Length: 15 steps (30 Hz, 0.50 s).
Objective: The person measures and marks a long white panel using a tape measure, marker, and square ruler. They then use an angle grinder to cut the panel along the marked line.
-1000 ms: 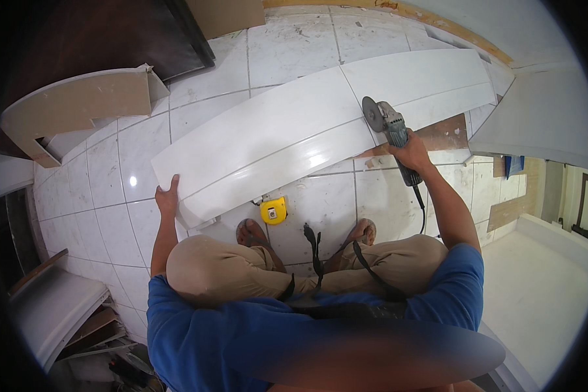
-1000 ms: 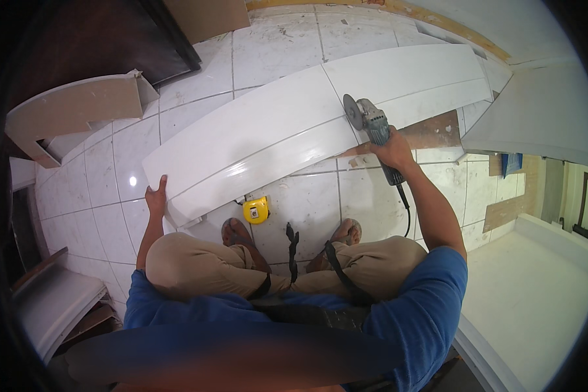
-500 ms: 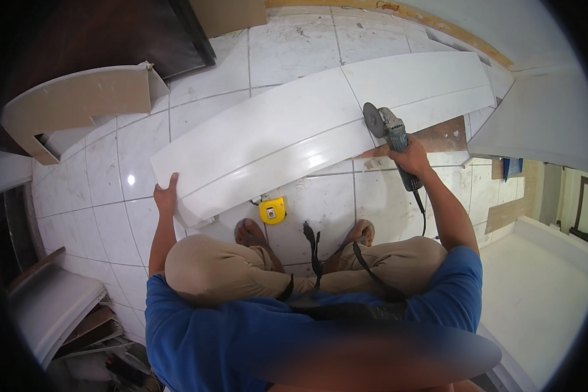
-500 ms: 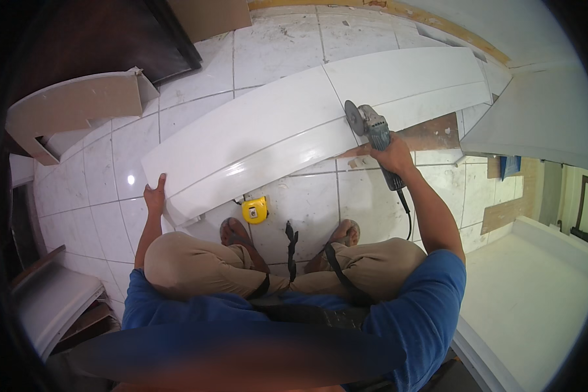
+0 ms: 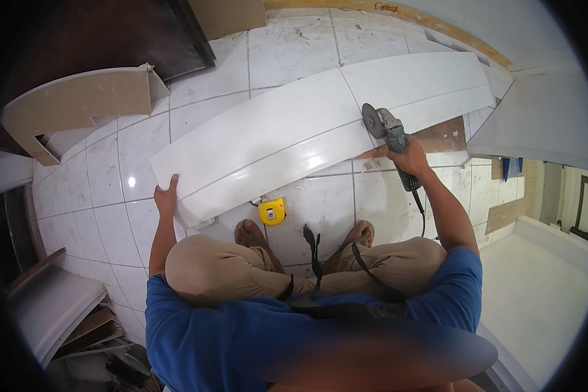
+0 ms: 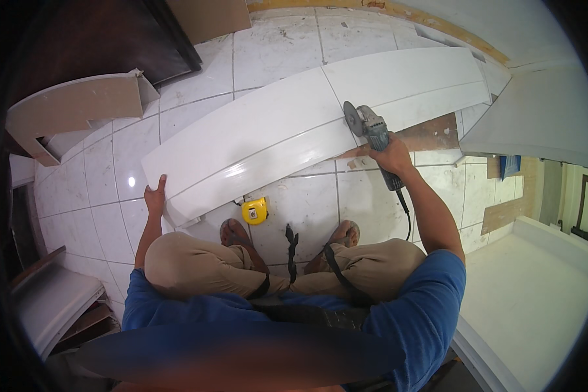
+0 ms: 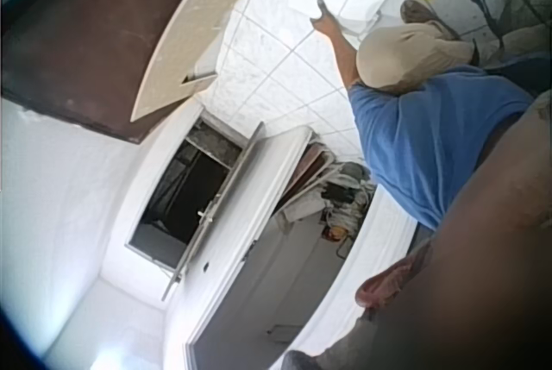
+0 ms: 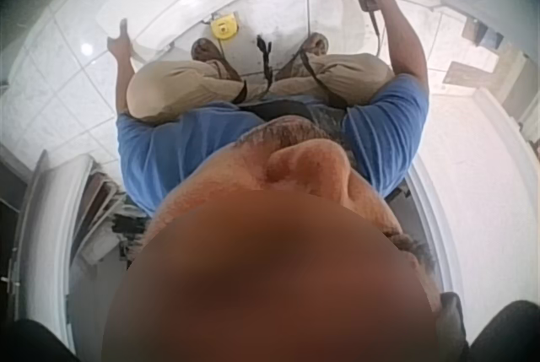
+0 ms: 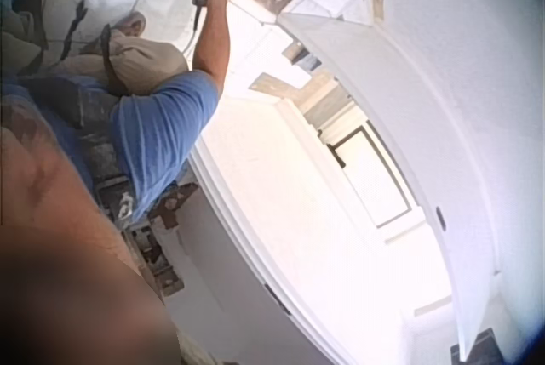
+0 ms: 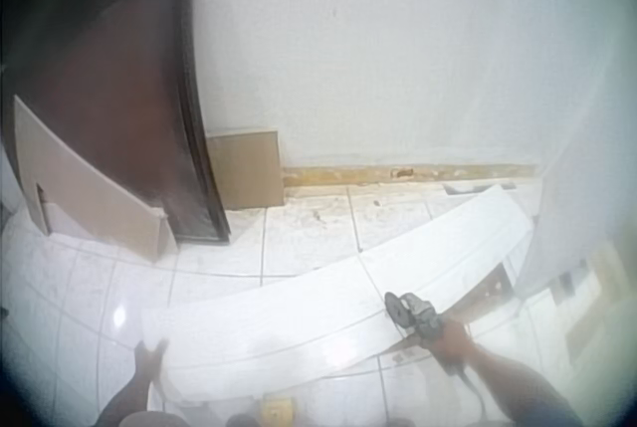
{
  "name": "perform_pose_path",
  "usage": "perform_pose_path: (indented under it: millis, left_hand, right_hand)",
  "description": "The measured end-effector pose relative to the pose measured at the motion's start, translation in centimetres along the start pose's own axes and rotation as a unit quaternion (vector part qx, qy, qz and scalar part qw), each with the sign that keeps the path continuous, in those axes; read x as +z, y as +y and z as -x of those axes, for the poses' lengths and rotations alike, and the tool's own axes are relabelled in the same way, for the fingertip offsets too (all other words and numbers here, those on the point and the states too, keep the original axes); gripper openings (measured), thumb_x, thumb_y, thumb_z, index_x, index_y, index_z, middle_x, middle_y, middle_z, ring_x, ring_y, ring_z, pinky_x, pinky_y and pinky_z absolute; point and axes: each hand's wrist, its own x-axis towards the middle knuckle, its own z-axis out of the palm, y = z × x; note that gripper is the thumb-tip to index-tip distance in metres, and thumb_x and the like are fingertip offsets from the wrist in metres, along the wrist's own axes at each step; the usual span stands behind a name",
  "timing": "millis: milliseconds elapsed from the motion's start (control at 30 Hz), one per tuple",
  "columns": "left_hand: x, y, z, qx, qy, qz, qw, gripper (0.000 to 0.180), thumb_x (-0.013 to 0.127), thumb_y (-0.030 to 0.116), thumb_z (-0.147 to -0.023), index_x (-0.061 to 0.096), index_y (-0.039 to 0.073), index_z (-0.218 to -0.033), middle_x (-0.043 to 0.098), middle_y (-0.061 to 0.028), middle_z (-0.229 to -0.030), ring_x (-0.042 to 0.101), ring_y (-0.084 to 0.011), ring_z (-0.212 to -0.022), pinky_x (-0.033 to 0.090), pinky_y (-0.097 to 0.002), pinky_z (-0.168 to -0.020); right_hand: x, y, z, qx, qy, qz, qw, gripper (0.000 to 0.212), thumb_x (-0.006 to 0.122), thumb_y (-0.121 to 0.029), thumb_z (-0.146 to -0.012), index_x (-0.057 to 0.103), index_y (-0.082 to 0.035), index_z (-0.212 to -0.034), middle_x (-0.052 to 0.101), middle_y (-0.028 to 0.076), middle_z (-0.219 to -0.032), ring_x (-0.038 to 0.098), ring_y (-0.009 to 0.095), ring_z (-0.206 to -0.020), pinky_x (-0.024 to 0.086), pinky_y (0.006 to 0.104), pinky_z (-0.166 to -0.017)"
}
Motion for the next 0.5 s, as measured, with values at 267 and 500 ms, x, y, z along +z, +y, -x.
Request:
perform_pose_path:
  millis: [267,500]
  left_hand:
    - [0.1,-1.3,-0.6,-0.003,0.008,0.003,1.0,0.087,0.082,0.059,-0.074,0.06,-0.014,-0.117,0.068,-0.0259,-0.114,0.065,-0.0355,-0.108,0.049,-0.0401,-0.097]
    - [0.1,-0.4,-0.2,-0.012,-0.004,0.012,1.0,0.085,0.082,0.056,-0.075,0.059,-0.014,-0.117,0.067,-0.0255,-0.114,0.065,-0.0342,-0.107,0.049,-0.0394,-0.097]
  right_hand:
    - [-0.5,-1.3,-0.3,-0.004,-0.008,0.005,1.0,0.069,0.08,-0.035,-0.071,0.057,0.004,-0.122,0.069,0.026,-0.107,0.068,0.039,-0.101,0.054,0.0428,-0.088]
    - [-0.2,-0.9,-1.4,-0.005,-0.004,0.018,1.0,0.072,0.08,-0.036,-0.07,0.055,0.007,-0.123,0.069,0.028,-0.106,0.068,0.04,-0.101,0.054,0.0441,-0.089]
